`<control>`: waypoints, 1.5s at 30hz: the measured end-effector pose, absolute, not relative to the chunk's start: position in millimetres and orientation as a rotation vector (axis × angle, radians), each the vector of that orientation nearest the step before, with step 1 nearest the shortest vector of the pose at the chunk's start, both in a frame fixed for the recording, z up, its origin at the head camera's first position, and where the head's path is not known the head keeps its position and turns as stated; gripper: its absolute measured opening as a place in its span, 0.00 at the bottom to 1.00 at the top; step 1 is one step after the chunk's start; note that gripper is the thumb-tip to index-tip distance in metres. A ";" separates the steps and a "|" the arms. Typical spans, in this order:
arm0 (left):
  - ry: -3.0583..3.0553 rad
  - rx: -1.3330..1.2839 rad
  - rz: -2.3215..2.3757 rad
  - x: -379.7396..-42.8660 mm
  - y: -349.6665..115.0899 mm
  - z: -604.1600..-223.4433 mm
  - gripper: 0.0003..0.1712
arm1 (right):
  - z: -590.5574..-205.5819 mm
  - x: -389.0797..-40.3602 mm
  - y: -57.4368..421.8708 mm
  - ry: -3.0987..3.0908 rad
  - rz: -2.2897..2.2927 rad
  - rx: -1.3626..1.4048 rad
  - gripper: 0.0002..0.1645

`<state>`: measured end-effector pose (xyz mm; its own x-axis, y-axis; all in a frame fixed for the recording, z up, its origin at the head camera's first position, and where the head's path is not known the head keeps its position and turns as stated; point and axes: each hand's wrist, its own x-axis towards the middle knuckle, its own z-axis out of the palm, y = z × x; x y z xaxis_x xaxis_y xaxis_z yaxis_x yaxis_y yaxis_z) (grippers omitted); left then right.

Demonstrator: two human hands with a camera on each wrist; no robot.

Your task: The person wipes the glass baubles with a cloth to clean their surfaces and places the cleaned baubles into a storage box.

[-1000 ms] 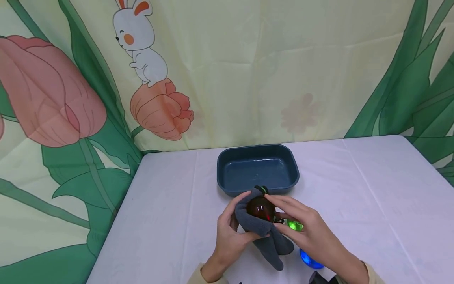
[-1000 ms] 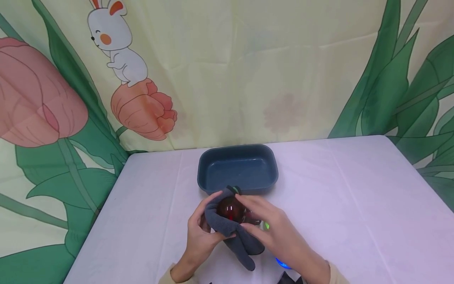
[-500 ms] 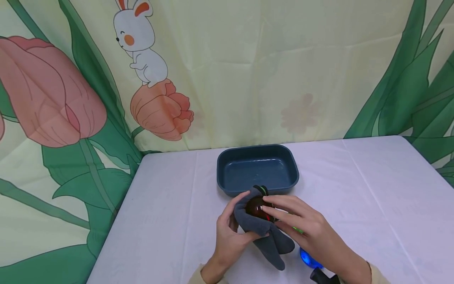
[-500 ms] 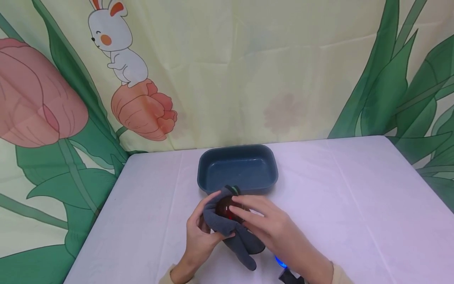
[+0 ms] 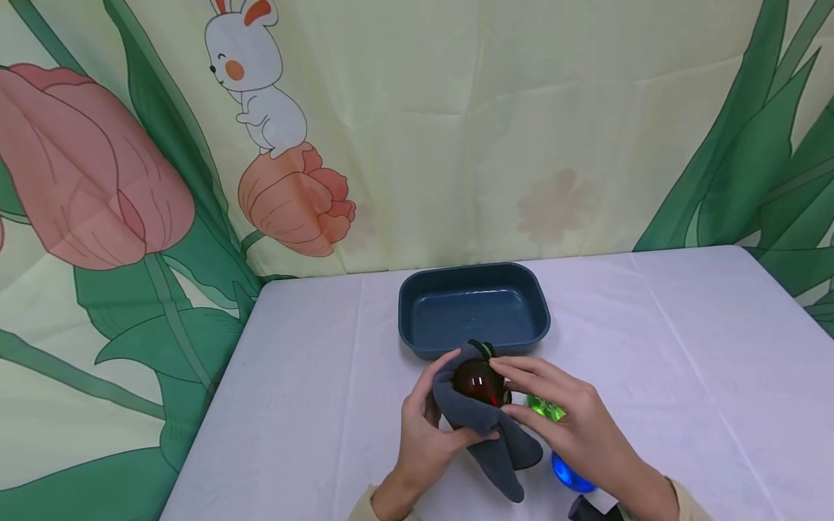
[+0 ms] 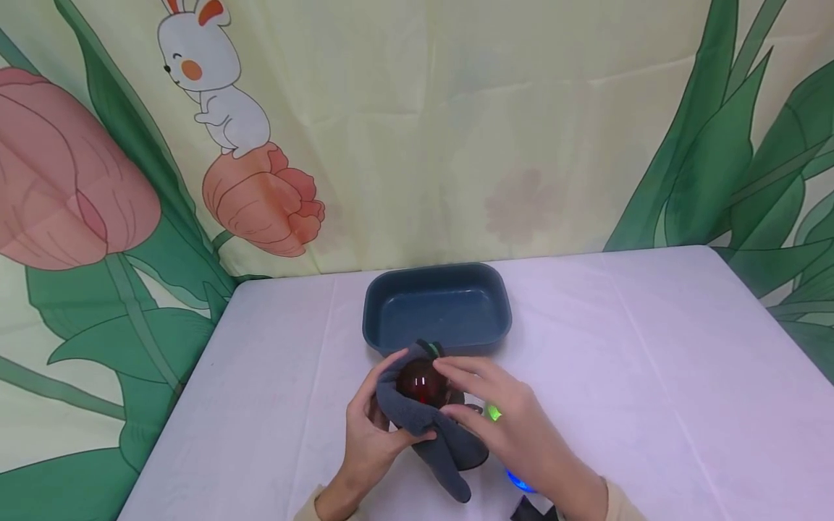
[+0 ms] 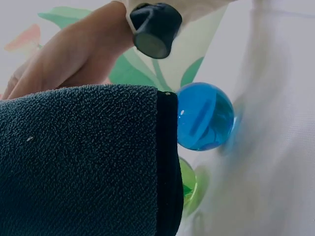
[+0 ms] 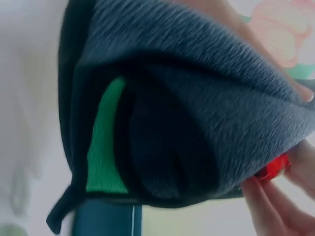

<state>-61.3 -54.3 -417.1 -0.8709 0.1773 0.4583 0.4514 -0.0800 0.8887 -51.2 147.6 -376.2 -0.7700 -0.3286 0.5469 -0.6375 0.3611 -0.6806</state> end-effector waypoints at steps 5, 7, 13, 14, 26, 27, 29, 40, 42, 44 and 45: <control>-1.952 -0.717 -2.007 -62.8 -55.9 -416.9 0.48 | -376.3 -50.4 145.6 -2.322 1.456 0.788 0.38; -1.927 -0.716 -1.998 -64.2 -57.2 -416.7 0.48 | -375.4 -50.1 145.4 -2.350 1.417 0.804 0.39; -1.904 -0.713 -2.003 -66.4 -60.0 -416.0 0.47 | -370.7 -51.1 149.0 -2.370 1.223 0.924 0.32; -1.908 -0.707 -2.009 -66.4 -60.0 -416.0 0.46 | -370.1 -51.5 149.5 -2.360 1.201 0.947 0.31; -1.959 -0.606 -2.135 -60.7 -54.1 -413.8 0.47 | -373.9 -54.2 148.5 -2.274 1.208 1.035 0.29; -1.974 -0.582 -2.140 -60.1 -53.7 -413.1 0.47 | -374.0 -53.9 148.4 -2.280 1.209 1.027 0.29; -1.997 -0.554 -2.138 -59.3 -52.8 -412.4 0.47 | -374.1 -53.1 148.2 -2.302 1.227 0.995 0.29; -1.975 -0.686 -1.991 -60.8 -52.9 -415.6 0.47 | -373.6 -51.4 148.4 -2.441 1.642 0.756 0.34; -1.968 -0.689 -1.998 -61.2 -53.7 -415.1 0.45 | -373.0 -51.2 148.6 -2.473 1.630 0.755 0.34; -1.958 -0.692 -2.008 -61.8 -54.7 -414.9 0.44 | -371.7 -51.1 149.1 -2.501 1.597 0.759 0.35; -1.954 -0.696 -2.012 -62.3 -54.9 -414.9 0.44 | -370.8 -51.1 149.4 -2.511 1.568 0.763 0.35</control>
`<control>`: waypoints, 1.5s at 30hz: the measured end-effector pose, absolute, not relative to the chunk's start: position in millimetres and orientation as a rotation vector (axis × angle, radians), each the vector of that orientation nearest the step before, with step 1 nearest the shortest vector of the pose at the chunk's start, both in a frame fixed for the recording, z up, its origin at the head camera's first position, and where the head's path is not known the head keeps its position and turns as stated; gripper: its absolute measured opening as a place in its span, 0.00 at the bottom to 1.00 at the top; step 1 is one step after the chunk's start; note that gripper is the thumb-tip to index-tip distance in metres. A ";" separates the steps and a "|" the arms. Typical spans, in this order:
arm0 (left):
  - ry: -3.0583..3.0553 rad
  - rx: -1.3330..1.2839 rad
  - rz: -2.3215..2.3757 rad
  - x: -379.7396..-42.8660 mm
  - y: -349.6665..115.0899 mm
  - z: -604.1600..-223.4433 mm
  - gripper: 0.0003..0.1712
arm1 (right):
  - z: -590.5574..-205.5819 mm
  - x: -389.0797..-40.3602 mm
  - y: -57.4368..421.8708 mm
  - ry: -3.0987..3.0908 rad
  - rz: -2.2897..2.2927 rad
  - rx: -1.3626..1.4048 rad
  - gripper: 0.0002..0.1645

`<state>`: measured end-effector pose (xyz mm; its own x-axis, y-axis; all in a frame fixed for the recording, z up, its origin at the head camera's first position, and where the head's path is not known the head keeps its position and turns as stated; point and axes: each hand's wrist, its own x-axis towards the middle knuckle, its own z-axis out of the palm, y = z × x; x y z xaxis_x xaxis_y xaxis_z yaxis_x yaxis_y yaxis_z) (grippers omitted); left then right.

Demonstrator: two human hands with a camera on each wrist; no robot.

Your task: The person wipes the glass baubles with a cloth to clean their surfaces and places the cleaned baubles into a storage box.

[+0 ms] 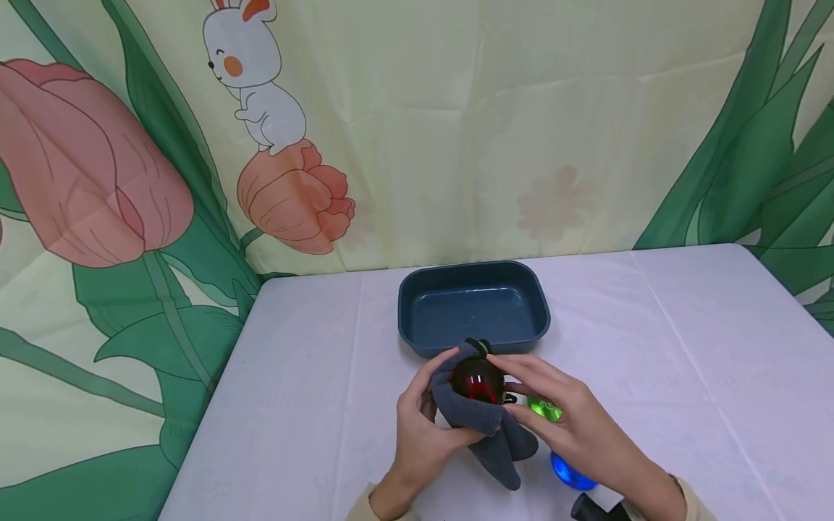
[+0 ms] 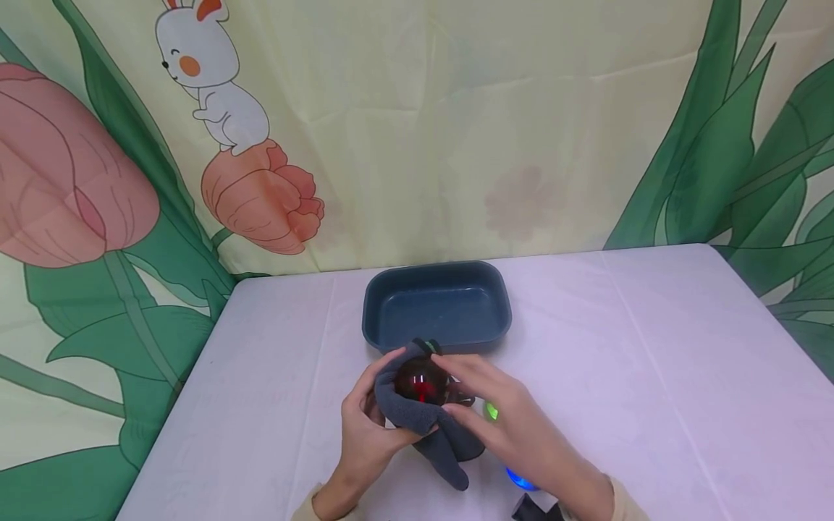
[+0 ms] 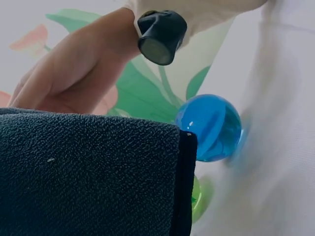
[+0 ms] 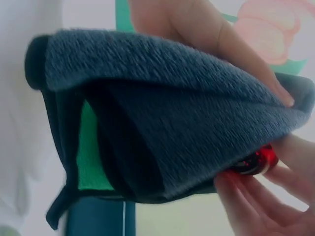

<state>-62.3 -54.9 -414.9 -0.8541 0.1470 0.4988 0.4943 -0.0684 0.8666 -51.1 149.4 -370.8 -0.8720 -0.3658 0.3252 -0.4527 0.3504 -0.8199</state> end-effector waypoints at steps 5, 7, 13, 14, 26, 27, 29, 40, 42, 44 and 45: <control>-1.944 -0.721 -2.030 -64.2 -55.3 -415.7 0.44 | -366.9 -51.6 152.2 -2.489 1.362 0.833 0.38; -1.942 -0.726 -2.038 -64.2 -55.5 -415.9 0.44 | -367.9 -52.1 152.5 -2.434 1.292 0.910 0.31; -1.933 -0.730 -2.063 -63.4 -56.3 -416.4 0.44 | -372.3 -53.5 152.0 -2.330 1.217 1.021 0.29; -1.935 -0.727 -2.067 -63.3 -56.1 -416.4 0.44 | -372.4 -53.5 152.1 -2.329 1.210 1.019 0.29; -1.991 -0.703 -2.024 -62.2 -55.7 -414.1 0.47 | -372.3 -50.5 147.1 -2.330 1.553 0.825 0.38; -1.992 -0.721 -2.014 -62.6 -56.1 -413.8 0.48 | -372.2 -50.3 146.8 -2.331 1.621 0.798 0.38; -1.993 -0.748 -1.996 -63.3 -56.8 -412.9 0.47 | -371.8 -49.9 146.8 -2.349 1.739 0.729 0.36; -1.982 -0.703 -2.009 -64.4 -59.6 -410.3 0.45 | -367.7 -50.5 149.4 -2.468 1.446 0.780 0.43; -1.976 -0.696 -2.039 -64.6 -59.8 -410.4 0.45 | -367.6 -50.4 150.0 -2.419 1.344 0.853 0.44; -1.971 -0.682 -2.079 -64.3 -59.8 -410.0 0.45 | -368.6 -50.7 150.3 -2.366 1.292 0.938 0.36; -1.972 -0.668 -2.101 -64.1 -59.5 -409.6 0.45 | -369.3 -50.8 150.2 -2.347 1.274 0.975 0.32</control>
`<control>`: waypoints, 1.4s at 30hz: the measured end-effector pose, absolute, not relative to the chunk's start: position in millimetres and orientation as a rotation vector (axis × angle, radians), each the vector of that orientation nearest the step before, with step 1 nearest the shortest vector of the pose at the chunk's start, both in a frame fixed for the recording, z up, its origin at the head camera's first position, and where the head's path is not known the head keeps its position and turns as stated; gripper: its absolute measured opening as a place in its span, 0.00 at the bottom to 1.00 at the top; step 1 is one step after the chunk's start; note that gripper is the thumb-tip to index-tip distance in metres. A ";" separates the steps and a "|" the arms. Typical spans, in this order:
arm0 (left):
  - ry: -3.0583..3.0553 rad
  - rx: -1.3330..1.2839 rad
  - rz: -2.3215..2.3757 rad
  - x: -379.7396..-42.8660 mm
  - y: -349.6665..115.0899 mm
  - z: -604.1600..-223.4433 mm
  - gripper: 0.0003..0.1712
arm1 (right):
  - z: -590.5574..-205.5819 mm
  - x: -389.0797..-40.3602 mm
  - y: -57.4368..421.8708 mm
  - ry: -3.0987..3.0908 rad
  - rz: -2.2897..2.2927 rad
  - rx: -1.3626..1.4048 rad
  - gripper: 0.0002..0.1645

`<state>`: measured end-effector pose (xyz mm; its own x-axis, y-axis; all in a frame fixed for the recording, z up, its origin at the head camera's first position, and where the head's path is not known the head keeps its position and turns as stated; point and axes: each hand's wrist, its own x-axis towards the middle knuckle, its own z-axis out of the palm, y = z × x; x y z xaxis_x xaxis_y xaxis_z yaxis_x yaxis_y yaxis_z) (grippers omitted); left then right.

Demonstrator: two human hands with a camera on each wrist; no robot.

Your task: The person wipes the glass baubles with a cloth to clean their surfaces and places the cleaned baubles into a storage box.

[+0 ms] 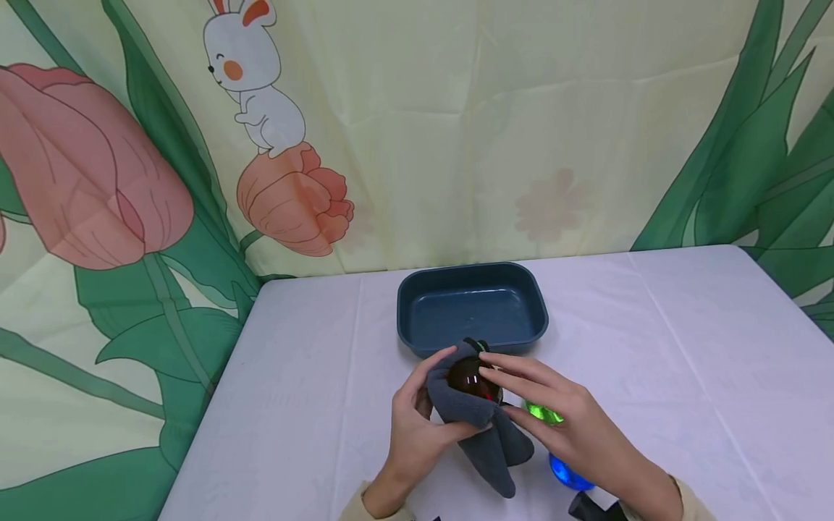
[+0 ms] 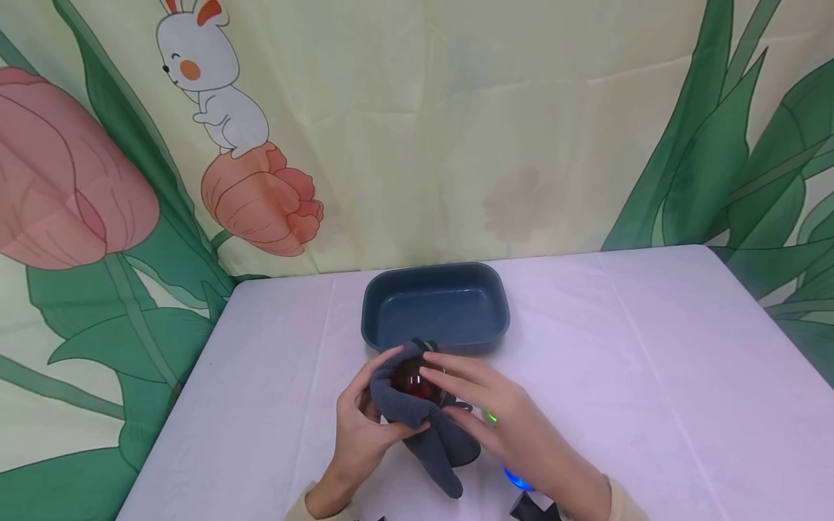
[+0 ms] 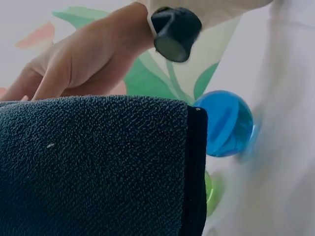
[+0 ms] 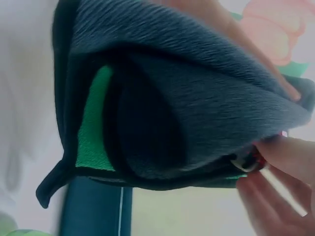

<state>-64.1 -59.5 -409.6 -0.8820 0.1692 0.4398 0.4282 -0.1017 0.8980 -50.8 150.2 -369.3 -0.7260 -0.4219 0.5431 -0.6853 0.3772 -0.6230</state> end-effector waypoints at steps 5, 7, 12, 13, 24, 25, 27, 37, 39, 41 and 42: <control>-1.995 -0.583 -2.188 -62.2 -58.0 -406.8 0.46 | -373.3 -51.0 149.5 -2.326 1.234 1.031 0.30; -2.004 -0.574 -2.192 -61.7 -57.9 -405.6 0.47 | -374.5 -51.2 149.2 -2.317 1.224 1.029 0.30; -2.012 -0.570 -2.174 -60.9 -59.1 -403.6 0.48 | -377.1 -53.0 145.3 -2.239 1.144 1.066 0.28; -2.010 -0.570 -2.172 -60.9 -59.4 -403.4 0.48 | -377.6 -53.4 144.4 -2.222 1.128 1.072 0.28; -1.991 -0.658 -2.142 -64.2 -61.7 -407.8 0.47 | -379.7 -50.1 142.3 -2.300 1.243 0.944 0.31; -1.987 -0.665 -2.141 -64.6 -61.8 -408.3 0.47 | -380.1 -49.6 141.9 -2.302 1.255 0.933 0.31; -1.981 -0.672 -2.141 -64.9 -61.9 -408.6 0.47 | -380.7 -48.6 140.7 -2.307 1.276 0.909 0.32; -2.004 -0.658 -2.130 -64.7 -59.6 -411.0 0.47 | -375.6 -44.7 136.5 -2.343 1.531 0.676 0.39; -2.002 -0.666 -2.113 -64.8 -59.5 -411.9 0.46 | -374.1 -43.7 137.1 -2.386 1.513 0.654 0.39; -1.987 -0.700 -2.074 -65.0 -59.1 -412.9 0.45 | -372.1 -42.5 138.3 -2.433 1.429 0.664 0.40; -1.980 -0.716 -2.056 -65.1 -59.0 -413.2 0.45 | -371.1 -42.1 139.2 -2.448 1.372 0.685 0.41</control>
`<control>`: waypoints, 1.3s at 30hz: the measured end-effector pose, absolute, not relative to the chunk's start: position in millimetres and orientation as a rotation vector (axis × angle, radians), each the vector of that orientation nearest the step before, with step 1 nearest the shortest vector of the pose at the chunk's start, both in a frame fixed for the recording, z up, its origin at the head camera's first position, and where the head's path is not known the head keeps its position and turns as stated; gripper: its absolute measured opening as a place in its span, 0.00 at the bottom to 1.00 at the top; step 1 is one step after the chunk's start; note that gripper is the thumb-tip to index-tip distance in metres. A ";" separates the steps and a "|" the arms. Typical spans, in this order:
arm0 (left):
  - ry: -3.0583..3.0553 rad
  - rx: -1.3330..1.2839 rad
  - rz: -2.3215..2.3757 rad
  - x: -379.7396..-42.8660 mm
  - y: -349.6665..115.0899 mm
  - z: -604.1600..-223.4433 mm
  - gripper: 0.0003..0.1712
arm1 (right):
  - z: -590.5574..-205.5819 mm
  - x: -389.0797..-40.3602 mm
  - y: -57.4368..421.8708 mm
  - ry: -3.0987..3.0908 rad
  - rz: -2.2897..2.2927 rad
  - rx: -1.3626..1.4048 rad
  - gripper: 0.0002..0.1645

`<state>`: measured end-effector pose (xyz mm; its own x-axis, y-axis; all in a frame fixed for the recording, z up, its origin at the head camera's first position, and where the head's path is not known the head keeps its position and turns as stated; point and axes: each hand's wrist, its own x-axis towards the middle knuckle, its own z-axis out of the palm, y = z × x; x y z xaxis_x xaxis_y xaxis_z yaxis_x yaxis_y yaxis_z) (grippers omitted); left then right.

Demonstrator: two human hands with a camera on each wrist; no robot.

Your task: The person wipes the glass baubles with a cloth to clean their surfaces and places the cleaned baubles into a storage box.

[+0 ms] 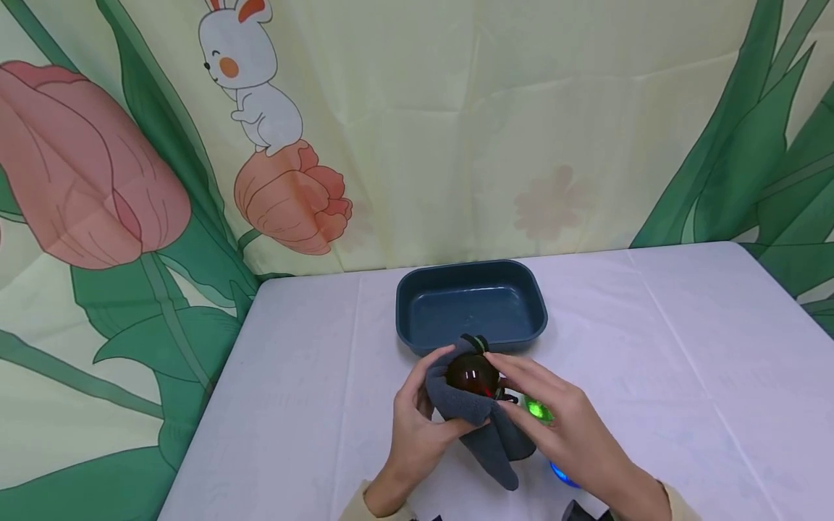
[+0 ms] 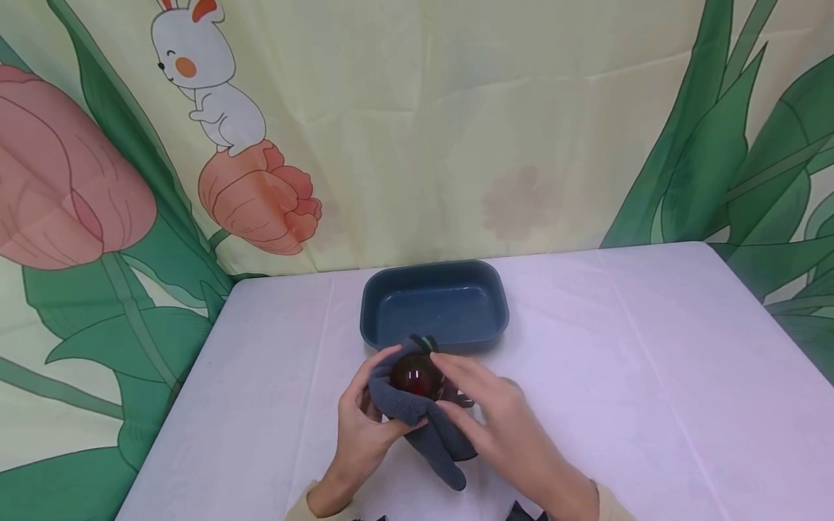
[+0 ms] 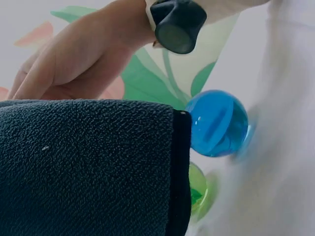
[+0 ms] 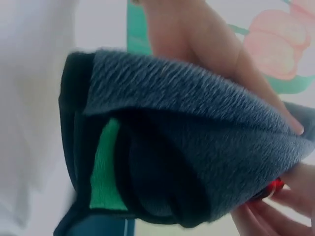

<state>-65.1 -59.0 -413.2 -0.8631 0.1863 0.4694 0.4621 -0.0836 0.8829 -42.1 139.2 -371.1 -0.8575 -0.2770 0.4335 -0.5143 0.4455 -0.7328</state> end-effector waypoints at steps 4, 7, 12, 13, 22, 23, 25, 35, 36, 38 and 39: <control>-1.962 -0.743 -2.048 -64.4 -58.1 -413.0 0.44 | -367.4 -43.7 143.8 -2.415 1.201 0.831 0.37; -1.954 -0.739 -2.080 -63.7 -57.6 -412.2 0.42 | -366.8 -46.7 146.6 -2.361 1.121 0.972 0.31; -1.950 -0.743 -2.086 -63.4 -57.2 -411.7 0.43 | -370.6 -49.1 147.3 -2.299 1.062 1.075 0.29; -1.952 -0.739 -2.084 -63.3 -57.2 -412.0 0.43 | -371.4 -49.2 147.0 -2.277 1.061 1.081 0.28; -1.961 -0.698 -2.098 -63.2 -57.9 -412.8 0.45 | -372.6 -45.5 142.1 -2.275 1.160 0.996 0.27; -1.964 -0.704 -2.095 -63.4 -58.1 -412.8 0.46 | -372.5 -44.7 141.4 -2.291 1.211 0.962 0.26; -1.972 -0.719 -2.087 -64.0 -58.7 -412.3 0.47 | -372.3 -43.2 140.2 -2.326 1.347 0.880 0.28; -1.978 -0.751 -2.059 -66.9 -61.3 -412.4 0.45 | -371.4 -44.2 140.8 -2.516 1.512 0.674 0.37; -1.974 -0.750 -2.065 -67.0 -61.2 -412.5 0.45 | -371.1 -44.6 141.5 -2.530 1.470 0.689 0.38; -1.966 -0.755 -2.070 -67.4 -60.8 -412.9 0.44 | -370.6 -45.6 143.0 -2.528 1.404 0.733 0.40; -1.965 -0.759 -2.068 -67.6 -60.7 -413.1 0.44 | -370.2 -46.0 143.8 -2.512 1.372 0.754 0.41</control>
<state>-67.6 -60.7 -413.1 -0.8511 0.2070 0.4825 0.4713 -0.1037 0.8759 -46.0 143.8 -370.2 -0.8549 -0.3450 0.3874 -0.5124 0.4454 -0.7342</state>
